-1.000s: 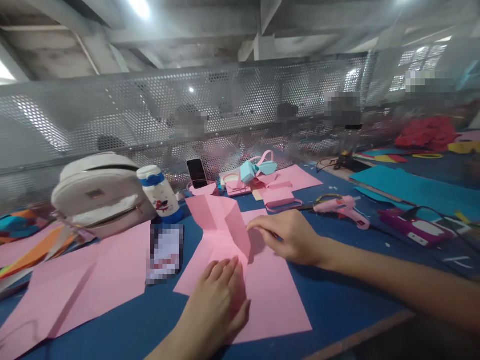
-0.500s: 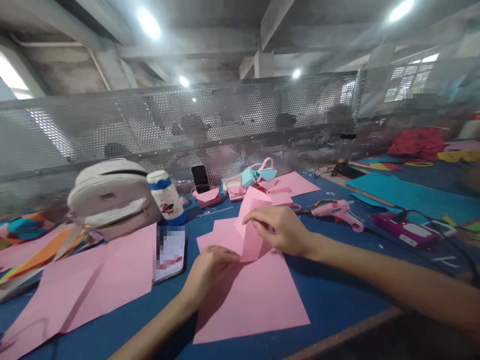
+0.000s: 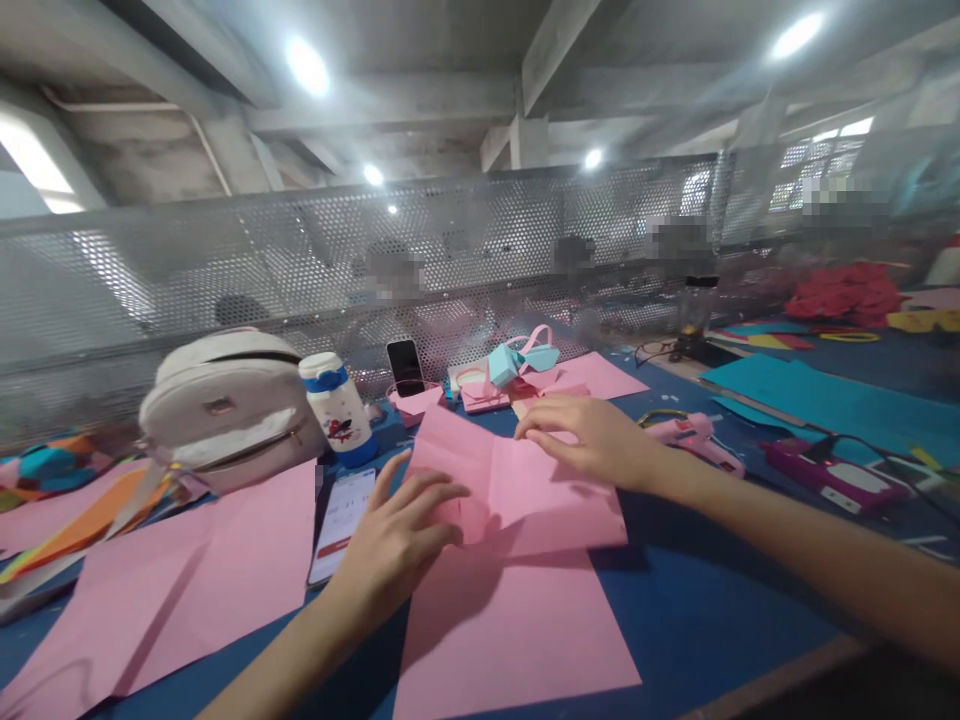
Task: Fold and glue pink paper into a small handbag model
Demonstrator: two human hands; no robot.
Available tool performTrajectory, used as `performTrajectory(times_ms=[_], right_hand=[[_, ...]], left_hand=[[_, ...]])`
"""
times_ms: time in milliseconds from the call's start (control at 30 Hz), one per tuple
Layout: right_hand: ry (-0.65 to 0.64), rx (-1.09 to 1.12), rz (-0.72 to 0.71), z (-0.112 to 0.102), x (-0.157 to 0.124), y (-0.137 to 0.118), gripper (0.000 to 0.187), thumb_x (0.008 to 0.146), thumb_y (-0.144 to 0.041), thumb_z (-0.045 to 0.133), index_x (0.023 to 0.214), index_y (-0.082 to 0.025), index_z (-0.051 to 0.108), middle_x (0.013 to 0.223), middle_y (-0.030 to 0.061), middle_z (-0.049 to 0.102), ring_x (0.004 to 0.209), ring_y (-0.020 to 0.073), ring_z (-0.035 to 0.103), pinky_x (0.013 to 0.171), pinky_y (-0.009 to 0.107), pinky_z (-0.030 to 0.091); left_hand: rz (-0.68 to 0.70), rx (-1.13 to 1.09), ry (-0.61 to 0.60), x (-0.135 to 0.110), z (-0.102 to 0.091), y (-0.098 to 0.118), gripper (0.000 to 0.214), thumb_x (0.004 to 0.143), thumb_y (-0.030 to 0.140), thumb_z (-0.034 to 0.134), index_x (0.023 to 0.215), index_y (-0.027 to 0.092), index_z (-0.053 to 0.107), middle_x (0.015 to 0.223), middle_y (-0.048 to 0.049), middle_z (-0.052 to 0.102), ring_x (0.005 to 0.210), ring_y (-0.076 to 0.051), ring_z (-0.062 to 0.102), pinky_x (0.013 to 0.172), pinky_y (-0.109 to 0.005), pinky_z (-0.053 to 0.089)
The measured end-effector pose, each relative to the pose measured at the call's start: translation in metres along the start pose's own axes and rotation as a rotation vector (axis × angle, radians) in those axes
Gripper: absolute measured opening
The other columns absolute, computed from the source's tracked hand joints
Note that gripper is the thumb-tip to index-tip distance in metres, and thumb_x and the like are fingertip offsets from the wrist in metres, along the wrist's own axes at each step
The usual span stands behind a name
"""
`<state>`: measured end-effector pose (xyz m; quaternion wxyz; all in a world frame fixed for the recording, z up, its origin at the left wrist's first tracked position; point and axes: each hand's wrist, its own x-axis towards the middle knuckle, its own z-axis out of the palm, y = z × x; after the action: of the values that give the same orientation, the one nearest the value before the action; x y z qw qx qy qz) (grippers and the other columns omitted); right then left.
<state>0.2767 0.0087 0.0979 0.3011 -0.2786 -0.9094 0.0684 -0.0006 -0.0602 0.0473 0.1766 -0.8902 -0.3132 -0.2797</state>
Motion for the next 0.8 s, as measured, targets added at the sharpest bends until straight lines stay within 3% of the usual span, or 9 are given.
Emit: performTrajectory(times_ms=[133, 200, 300, 367, 467, 533, 600, 667, 800], right_hand=[[-0.073, 0.207, 0.174, 0.011, 0.002, 0.021, 0.043, 0.089, -0.029, 0.060, 0.131, -0.023, 0.055, 0.136, 0.0093, 0.059, 0.117, 0.0247, 0.058, 0.094, 0.037, 0.044], [-0.109, 0.379, 0.248, 0.025, 0.002, 0.033, 0.056, 0.081, -0.031, 0.069, 0.133, -0.020, 0.053, 0.139, 0.0107, 0.055, 0.121, 0.0270, 0.054, 0.095, 0.036, 0.043], [-0.171, 0.486, 0.303, 0.052, -0.001, 0.045, 0.029, 0.078, -0.031, 0.064, 0.102, -0.014, 0.070, 0.101, 0.0069, 0.073, 0.092, 0.0241, 0.065, 0.073, 0.030, 0.048], [-0.202, 0.549, 0.337, 0.067, -0.003, 0.049, 0.024, 0.078, -0.031, 0.060, 0.086, -0.012, 0.072, 0.078, 0.0033, 0.072, 0.071, 0.0199, 0.064, 0.059, 0.025, 0.045], [-0.176, 0.631, 0.406, 0.083, -0.007, 0.053, 0.028, 0.077, -0.033, 0.058, 0.087, -0.011, 0.072, 0.075, 0.0034, 0.072, 0.064, 0.0180, 0.063, 0.055, 0.024, 0.043], [-0.142, 0.675, 0.459, 0.088, -0.009, 0.056, 0.032, 0.076, -0.036, 0.059, 0.091, -0.011, 0.072, 0.079, 0.0049, 0.073, 0.067, 0.0192, 0.065, 0.059, 0.026, 0.046], [-0.118, 0.714, 0.501, 0.091, -0.011, 0.058, 0.034, 0.073, -0.038, 0.061, 0.092, -0.012, 0.072, 0.083, 0.0054, 0.074, 0.073, 0.0207, 0.066, 0.065, 0.028, 0.048], [-0.104, 0.741, 0.533, 0.093, -0.013, 0.060, 0.033, 0.072, -0.038, 0.062, 0.090, -0.013, 0.072, 0.083, 0.0047, 0.074, 0.075, 0.0208, 0.066, 0.068, 0.028, 0.049], [-0.084, 0.730, 0.598, 0.096, -0.019, 0.064, 0.028, 0.076, -0.041, 0.058, 0.072, -0.014, 0.064, 0.063, 0.0008, 0.063, 0.058, 0.0151, 0.056, 0.053, 0.024, 0.039]], left_hand=[[0.033, 0.100, 0.062, -0.003, -0.006, -0.007, 0.027, 0.094, 0.019, 0.055, 0.076, 0.027, 0.072, 0.131, -0.0036, 0.066, 0.124, -0.023, 0.055, 0.119, -0.053, 0.008], [0.044, 0.133, 0.085, -0.006, -0.007, -0.012, 0.022, 0.093, 0.021, 0.059, 0.077, 0.030, 0.073, 0.138, -0.0021, 0.061, 0.128, -0.025, 0.051, 0.120, -0.053, 0.009], [0.034, 0.174, 0.134, -0.012, -0.004, -0.018, 0.024, 0.089, 0.012, 0.061, 0.084, 0.032, 0.074, 0.154, 0.0031, 0.042, 0.136, -0.025, 0.042, 0.120, -0.052, 0.010], [-0.037, 0.178, 0.190, -0.016, 0.000, -0.020, 0.039, 0.086, 0.005, 0.060, 0.110, 0.034, 0.069, 0.162, 0.0030, 0.026, 0.142, -0.026, 0.032, 0.120, -0.050, 0.012], [-0.421, -0.184, 0.351, -0.022, 0.012, -0.018, 0.070, 0.085, 0.014, 0.063, 0.147, 0.035, 0.037, 0.164, -0.0030, 0.011, 0.148, -0.029, 0.021, 0.118, -0.050, 0.023], [-0.792, -0.682, 0.407, -0.025, 0.022, -0.016, 0.072, 0.090, 0.033, 0.058, 0.152, 0.038, 0.020, 0.163, -0.0064, 0.016, 0.143, -0.030, 0.035, 0.111, -0.050, 0.036], [-1.032, -1.058, 0.330, -0.026, 0.033, -0.013, 0.065, 0.093, 0.052, 0.047, 0.151, 0.034, 0.024, 0.154, -0.0130, 0.038, 0.125, -0.031, 0.056, 0.097, -0.050, 0.049], [-1.092, -1.173, 0.204, -0.026, 0.041, -0.009, 0.063, 0.089, 0.062, 0.047, 0.141, 0.026, 0.045, 0.133, -0.0171, 0.060, 0.106, -0.032, 0.067, 0.085, -0.048, 0.055], [-1.078, -1.153, 0.080, -0.021, 0.048, -0.009, 0.048, 0.073, 0.053, 0.075, 0.106, 0.019, 0.071, 0.105, -0.0109, 0.073, 0.092, -0.027, 0.068, 0.085, -0.036, 0.053]])
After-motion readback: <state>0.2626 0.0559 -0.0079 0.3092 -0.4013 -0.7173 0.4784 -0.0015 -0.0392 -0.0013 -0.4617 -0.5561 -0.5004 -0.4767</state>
